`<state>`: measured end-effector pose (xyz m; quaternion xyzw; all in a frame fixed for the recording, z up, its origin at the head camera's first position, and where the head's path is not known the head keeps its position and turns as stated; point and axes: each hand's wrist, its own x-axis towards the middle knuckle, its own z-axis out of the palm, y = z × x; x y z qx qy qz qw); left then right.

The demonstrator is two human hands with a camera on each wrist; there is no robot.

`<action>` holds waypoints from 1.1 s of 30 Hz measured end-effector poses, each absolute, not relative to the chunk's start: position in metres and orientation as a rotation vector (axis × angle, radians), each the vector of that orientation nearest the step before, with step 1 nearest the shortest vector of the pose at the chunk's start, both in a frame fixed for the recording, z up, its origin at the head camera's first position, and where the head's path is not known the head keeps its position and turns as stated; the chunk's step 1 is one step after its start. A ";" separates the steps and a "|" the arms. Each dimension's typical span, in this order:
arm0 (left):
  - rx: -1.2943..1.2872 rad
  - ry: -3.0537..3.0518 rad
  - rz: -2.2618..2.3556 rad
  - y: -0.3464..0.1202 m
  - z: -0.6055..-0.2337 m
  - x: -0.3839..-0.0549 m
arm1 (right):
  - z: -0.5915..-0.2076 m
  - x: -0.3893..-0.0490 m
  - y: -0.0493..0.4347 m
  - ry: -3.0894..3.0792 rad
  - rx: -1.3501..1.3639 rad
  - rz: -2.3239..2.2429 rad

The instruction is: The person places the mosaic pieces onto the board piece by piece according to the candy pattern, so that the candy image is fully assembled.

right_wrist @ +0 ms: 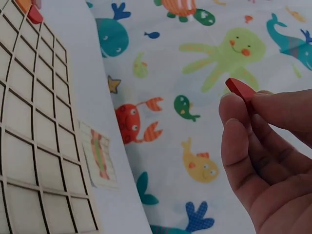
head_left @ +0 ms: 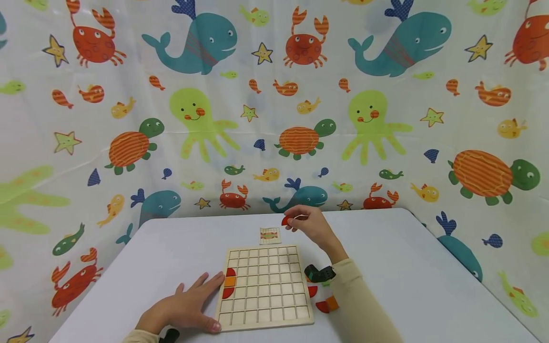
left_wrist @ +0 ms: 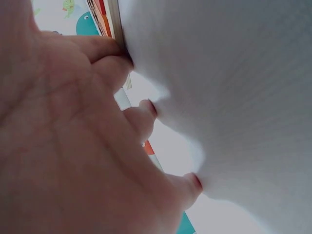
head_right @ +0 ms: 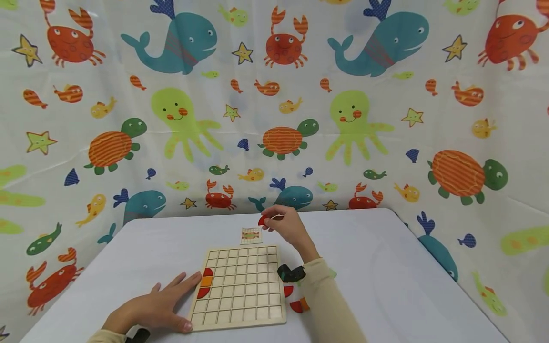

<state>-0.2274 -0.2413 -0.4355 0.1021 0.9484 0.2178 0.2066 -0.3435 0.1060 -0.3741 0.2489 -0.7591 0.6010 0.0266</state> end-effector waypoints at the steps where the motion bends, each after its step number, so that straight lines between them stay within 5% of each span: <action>1: 0.284 2.642 0.607 -0.241 -0.435 -0.227 | -0.374 -0.343 0.103 -2.361 0.795 1.852; 33: 0.320 2.642 0.586 -0.241 -0.434 -0.226 | -0.417 -0.332 0.007 -2.778 0.955 1.554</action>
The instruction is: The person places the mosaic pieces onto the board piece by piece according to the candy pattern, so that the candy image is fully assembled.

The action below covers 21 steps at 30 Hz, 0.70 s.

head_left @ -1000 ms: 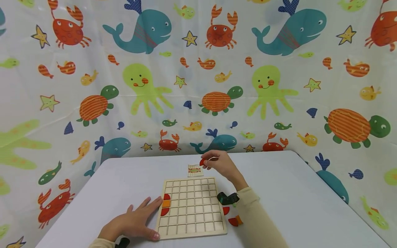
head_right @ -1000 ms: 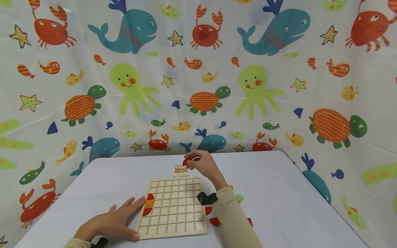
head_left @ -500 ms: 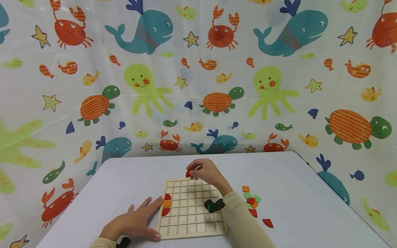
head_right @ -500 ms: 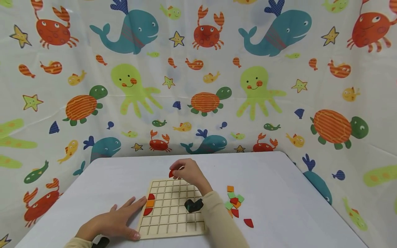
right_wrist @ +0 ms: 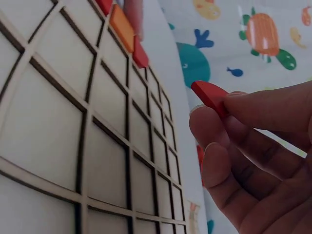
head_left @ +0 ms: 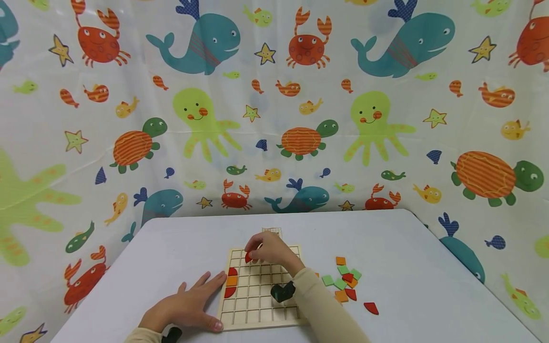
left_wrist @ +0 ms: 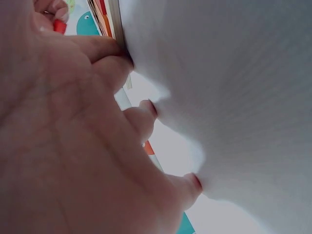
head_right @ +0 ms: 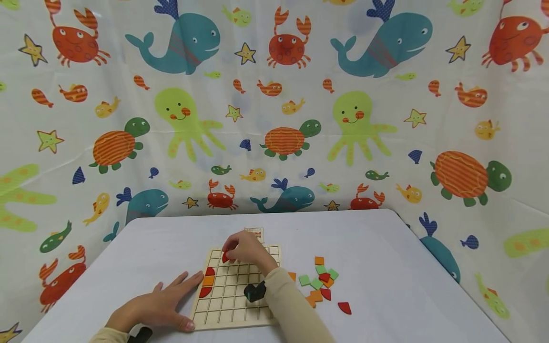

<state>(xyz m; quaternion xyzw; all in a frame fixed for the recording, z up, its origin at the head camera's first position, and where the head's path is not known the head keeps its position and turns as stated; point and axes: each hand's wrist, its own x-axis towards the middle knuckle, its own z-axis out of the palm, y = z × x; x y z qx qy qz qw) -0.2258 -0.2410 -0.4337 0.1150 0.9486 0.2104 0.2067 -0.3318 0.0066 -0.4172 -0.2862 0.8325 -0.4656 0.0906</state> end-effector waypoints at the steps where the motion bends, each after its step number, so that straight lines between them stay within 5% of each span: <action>1: 0.323 2.642 0.584 -0.241 -0.434 -0.226 | -0.419 -0.332 0.005 2.483 -0.857 -1.366; 21: 0.342 2.610 0.613 -0.244 -0.436 -0.228 | -0.436 -0.328 -0.014 2.597 -0.900 -1.186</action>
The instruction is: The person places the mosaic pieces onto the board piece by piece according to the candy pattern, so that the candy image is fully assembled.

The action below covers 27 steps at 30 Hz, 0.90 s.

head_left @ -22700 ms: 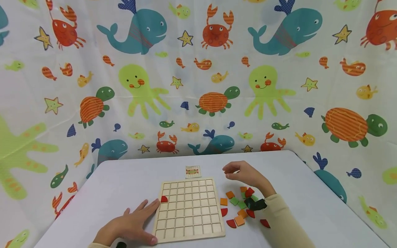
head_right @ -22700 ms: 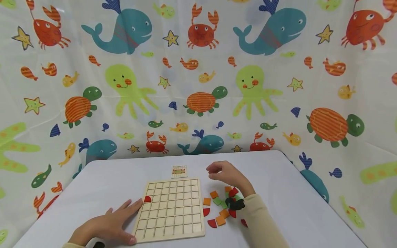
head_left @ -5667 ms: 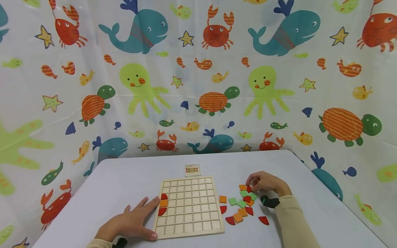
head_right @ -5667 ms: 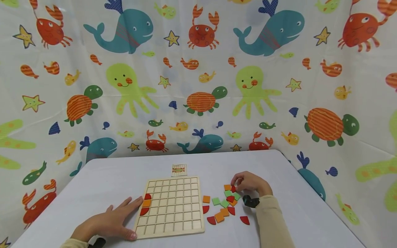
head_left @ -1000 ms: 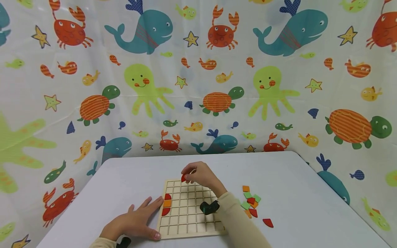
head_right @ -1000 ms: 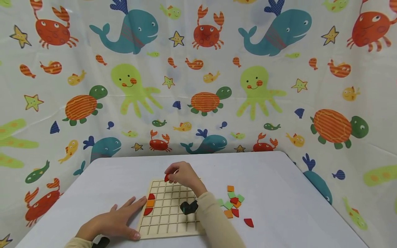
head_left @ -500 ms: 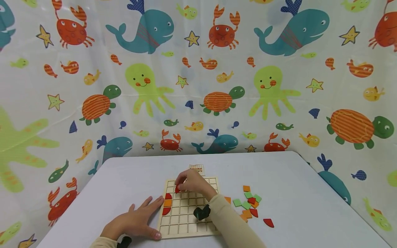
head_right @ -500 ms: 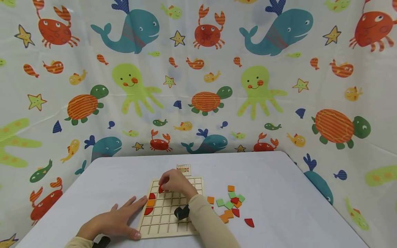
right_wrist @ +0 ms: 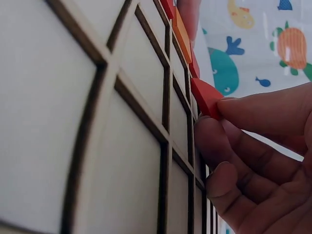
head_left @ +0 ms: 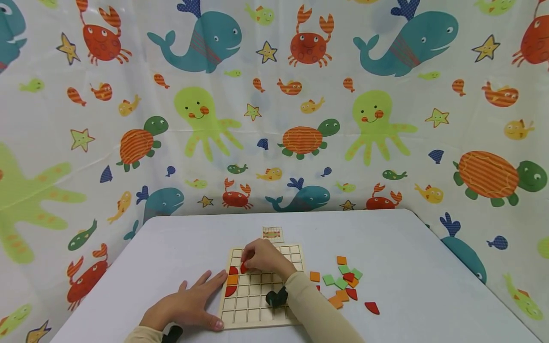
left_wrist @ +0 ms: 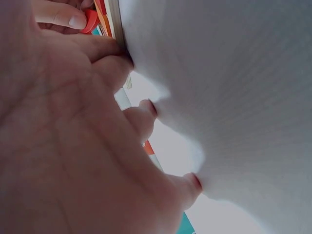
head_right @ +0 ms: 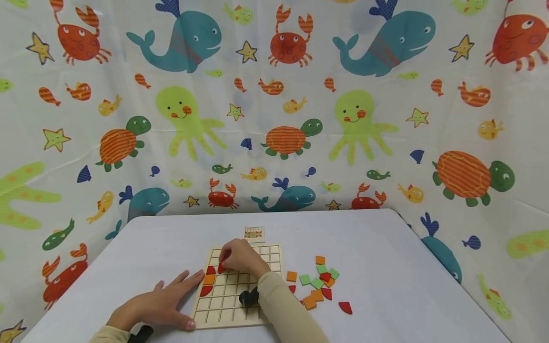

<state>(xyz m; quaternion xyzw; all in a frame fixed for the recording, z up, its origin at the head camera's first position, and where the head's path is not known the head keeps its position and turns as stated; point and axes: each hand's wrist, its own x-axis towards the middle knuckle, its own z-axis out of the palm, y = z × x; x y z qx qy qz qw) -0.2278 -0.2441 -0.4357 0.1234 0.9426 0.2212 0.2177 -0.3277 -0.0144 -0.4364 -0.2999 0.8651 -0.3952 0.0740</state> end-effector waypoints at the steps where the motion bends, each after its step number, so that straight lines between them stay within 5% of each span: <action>1: 0.342 2.608 0.616 -0.244 -0.436 -0.228 | -0.437 -0.328 -0.015 2.598 -0.906 -1.182; 27: 0.319 2.644 0.584 -0.239 -0.431 -0.225 | -0.438 -0.327 -0.014 2.653 -0.928 -1.011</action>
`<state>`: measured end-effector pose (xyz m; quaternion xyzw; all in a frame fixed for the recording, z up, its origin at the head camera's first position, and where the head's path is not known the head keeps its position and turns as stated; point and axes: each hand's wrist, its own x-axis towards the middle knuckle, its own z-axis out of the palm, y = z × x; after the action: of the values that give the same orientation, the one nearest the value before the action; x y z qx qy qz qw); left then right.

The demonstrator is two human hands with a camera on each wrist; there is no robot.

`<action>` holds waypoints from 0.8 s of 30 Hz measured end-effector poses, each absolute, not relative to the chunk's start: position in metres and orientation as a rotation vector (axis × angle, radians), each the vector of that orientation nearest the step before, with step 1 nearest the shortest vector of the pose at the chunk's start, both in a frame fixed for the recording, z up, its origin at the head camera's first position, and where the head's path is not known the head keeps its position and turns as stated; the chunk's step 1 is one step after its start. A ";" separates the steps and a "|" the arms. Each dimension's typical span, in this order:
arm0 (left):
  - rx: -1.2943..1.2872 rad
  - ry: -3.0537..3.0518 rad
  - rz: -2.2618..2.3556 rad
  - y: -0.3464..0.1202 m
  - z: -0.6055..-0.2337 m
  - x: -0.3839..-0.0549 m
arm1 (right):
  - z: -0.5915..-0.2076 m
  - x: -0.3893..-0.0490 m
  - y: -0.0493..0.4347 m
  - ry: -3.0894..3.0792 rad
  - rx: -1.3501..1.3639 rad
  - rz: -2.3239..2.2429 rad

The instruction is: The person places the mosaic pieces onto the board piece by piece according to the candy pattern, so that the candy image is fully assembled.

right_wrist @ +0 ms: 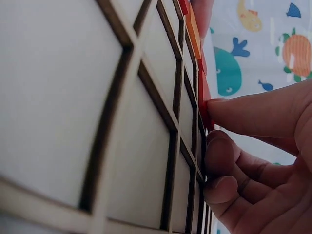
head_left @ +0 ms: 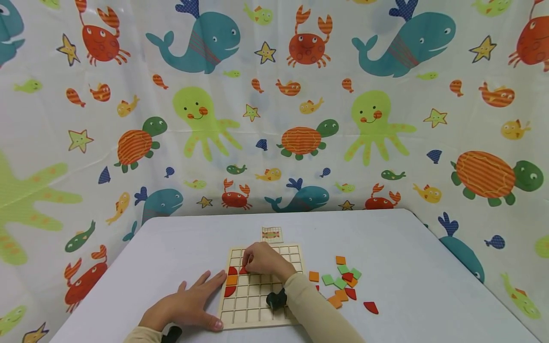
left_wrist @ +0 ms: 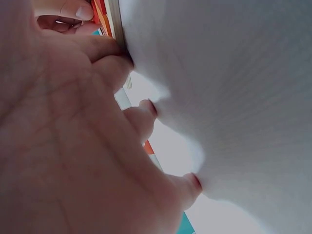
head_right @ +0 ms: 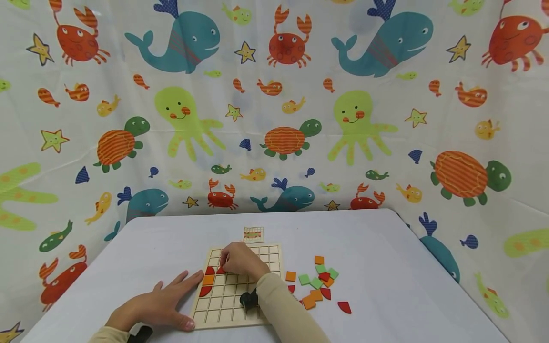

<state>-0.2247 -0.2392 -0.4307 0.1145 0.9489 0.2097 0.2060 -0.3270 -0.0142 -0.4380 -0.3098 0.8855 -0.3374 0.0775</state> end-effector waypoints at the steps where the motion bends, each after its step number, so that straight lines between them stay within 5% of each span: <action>1: 0.320 2.645 0.586 -0.239 -0.431 -0.225 | -0.438 -0.327 -0.014 2.653 -0.931 -1.004; 24: 0.305 2.650 0.577 -0.239 -0.435 -0.227 | -0.417 -0.326 0.044 2.576 -1.026 -1.174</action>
<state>-0.2265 -0.2395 -0.4354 0.1095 0.9504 0.2071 0.2046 -0.3262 0.0443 -0.4168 -0.3400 0.8536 -0.3892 0.0652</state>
